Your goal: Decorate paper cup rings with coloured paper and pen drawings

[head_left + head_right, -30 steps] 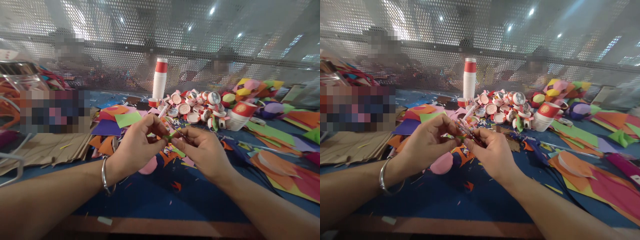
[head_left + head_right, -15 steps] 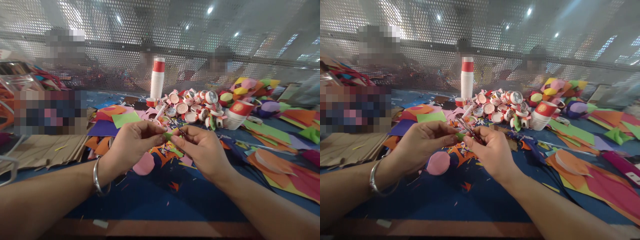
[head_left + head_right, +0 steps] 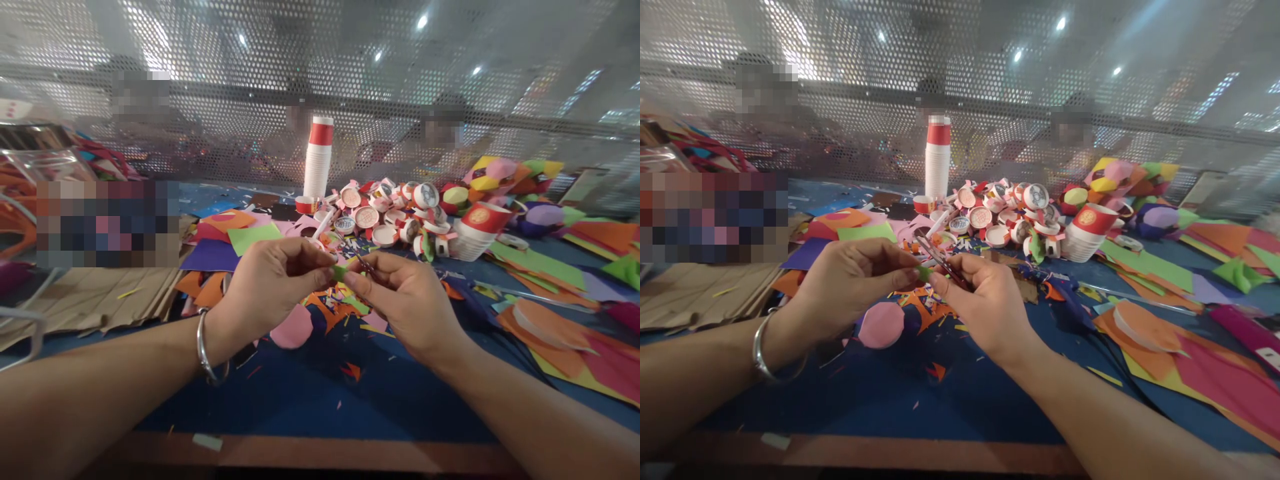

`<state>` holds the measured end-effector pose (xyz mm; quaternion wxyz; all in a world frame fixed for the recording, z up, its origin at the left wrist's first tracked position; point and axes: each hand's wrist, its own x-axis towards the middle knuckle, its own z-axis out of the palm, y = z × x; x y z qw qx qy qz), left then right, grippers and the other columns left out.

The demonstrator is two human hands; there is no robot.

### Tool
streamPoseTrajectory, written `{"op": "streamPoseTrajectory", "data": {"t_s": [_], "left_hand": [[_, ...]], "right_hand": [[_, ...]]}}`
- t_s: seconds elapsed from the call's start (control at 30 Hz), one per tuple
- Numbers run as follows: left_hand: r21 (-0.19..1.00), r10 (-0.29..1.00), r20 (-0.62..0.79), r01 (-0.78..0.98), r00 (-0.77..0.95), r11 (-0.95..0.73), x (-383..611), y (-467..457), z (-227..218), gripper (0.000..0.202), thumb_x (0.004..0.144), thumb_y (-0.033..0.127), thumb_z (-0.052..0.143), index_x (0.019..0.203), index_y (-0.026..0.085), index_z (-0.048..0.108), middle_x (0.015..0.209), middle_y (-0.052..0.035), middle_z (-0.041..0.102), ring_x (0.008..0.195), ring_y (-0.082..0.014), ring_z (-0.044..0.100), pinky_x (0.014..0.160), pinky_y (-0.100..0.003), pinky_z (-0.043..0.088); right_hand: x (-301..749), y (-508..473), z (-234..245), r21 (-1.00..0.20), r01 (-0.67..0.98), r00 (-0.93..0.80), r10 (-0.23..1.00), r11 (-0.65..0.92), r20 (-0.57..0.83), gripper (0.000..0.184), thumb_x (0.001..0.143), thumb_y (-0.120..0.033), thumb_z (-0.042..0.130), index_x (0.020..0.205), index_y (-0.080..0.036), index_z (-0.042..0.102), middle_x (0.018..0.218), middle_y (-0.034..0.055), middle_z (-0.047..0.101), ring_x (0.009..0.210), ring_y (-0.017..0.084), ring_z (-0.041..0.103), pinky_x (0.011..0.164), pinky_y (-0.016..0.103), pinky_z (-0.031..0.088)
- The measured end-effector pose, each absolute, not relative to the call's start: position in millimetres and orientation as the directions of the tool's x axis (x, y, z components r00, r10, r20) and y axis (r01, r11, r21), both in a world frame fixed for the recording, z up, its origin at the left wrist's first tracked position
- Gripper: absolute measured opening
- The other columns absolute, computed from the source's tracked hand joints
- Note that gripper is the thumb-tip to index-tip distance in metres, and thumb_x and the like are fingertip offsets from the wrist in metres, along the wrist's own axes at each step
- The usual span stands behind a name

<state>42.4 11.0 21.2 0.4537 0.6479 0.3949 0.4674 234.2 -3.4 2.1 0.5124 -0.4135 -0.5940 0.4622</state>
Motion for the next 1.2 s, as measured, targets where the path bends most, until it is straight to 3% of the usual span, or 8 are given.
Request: {"op": "streamPoseTrajectory", "data": {"t_s": [0.17,0.33,0.5,0.67,0.83,1.0,1.2], "left_hand": [[0.989,0.946,0.089,-0.139,0.312,-0.048,43.3,10.6,17.4,0.017,0.078,0.014,0.084,0.09,0.014,0.072,0.081,0.0016,0.076,0.075,-0.0095,0.074,0.075,-0.019,0.059],[0.968,0.919,-0.02,-0.221,0.393,0.116,44.9,8.5,16.9,0.017,0.077,0.015,0.085,0.081,0.011,0.068,0.075,0.0004,0.073,0.071,-0.0084,0.071,0.067,-0.016,0.056],[0.961,0.92,-0.008,-0.253,0.391,0.116,47.2,7.2,17.6,0.014,0.083,0.017,0.08,0.081,0.012,0.067,0.08,-0.0018,0.074,0.077,-0.0121,0.073,0.069,-0.02,0.057],[0.976,0.928,0.073,-0.22,0.365,0.01,48.0,9.4,16.9,0.013,0.083,0.015,0.078,0.08,0.013,0.066,0.073,0.0011,0.071,0.069,-0.008,0.07,0.064,-0.016,0.054],[0.981,0.938,0.092,-0.192,0.334,-0.028,44.7,11.7,19.7,0.014,0.081,0.016,0.077,0.077,0.013,0.065,0.07,0.0024,0.068,0.062,-0.0078,0.067,0.065,-0.019,0.057],[0.985,0.958,0.106,-0.157,0.266,-0.066,36.0,17.4,25.3,0.016,0.082,0.019,0.076,0.075,0.014,0.062,0.073,0.0011,0.068,0.064,-0.0086,0.066,0.062,-0.019,0.055],[0.985,0.953,0.157,-0.109,0.258,-0.132,28.2,23.2,27.6,0.013,0.083,0.018,0.074,0.076,0.015,0.063,0.072,0.0024,0.066,0.063,-0.0074,0.062,0.06,-0.019,0.053]], "right_hand": [[235.0,-2.7,1.7,-0.971,0.025,-0.118,0.965,0.24,0.235,0.029,0.078,-0.038,0.085,0.087,-0.014,0.073,0.055,-0.0076,0.048,0.047,0.005,0.03,0.041,0.024,0.016],[235.7,-3.0,1.6,-0.97,-0.008,-0.113,0.963,0.244,0.243,0.03,0.08,-0.042,0.083,0.085,-0.014,0.071,0.055,-0.0091,0.045,0.046,0.004,0.027,0.04,0.023,0.018],[236.4,-3.1,1.1,-0.968,-0.006,-0.12,0.961,0.249,0.248,0.028,0.081,-0.04,0.083,0.087,-0.015,0.072,0.055,-0.0097,0.042,0.046,0.003,0.026,0.04,0.023,0.016],[235.0,-2.5,0.3,-0.971,-0.016,-0.139,0.962,0.237,0.237,0.03,0.081,-0.042,0.083,0.089,-0.015,0.073,0.057,-0.0086,0.045,0.047,0.003,0.027,0.04,0.023,0.014],[236.6,-3.7,-0.8,-0.979,-0.02,-0.199,0.959,0.204,0.204,0.032,0.082,-0.046,0.083,0.087,-0.017,0.072,0.058,-0.0081,0.044,0.048,0.004,0.027,0.04,0.024,0.014],[243.0,-4.4,-0.4,-0.995,-0.034,-0.234,0.967,0.098,0.103,0.039,0.087,-0.058,0.075,0.089,-0.02,0.068,0.053,-0.0111,0.031,0.046,0.005,0.017,0.042,0.024,0.01],[244.0,-2.6,0.5,-0.993,0.092,-0.281,0.958,0.076,0.047,0.044,0.088,-0.064,0.07,0.086,-0.02,0.065,0.055,-0.0098,0.033,0.047,0.006,0.021,0.042,0.025,0.013]]}}
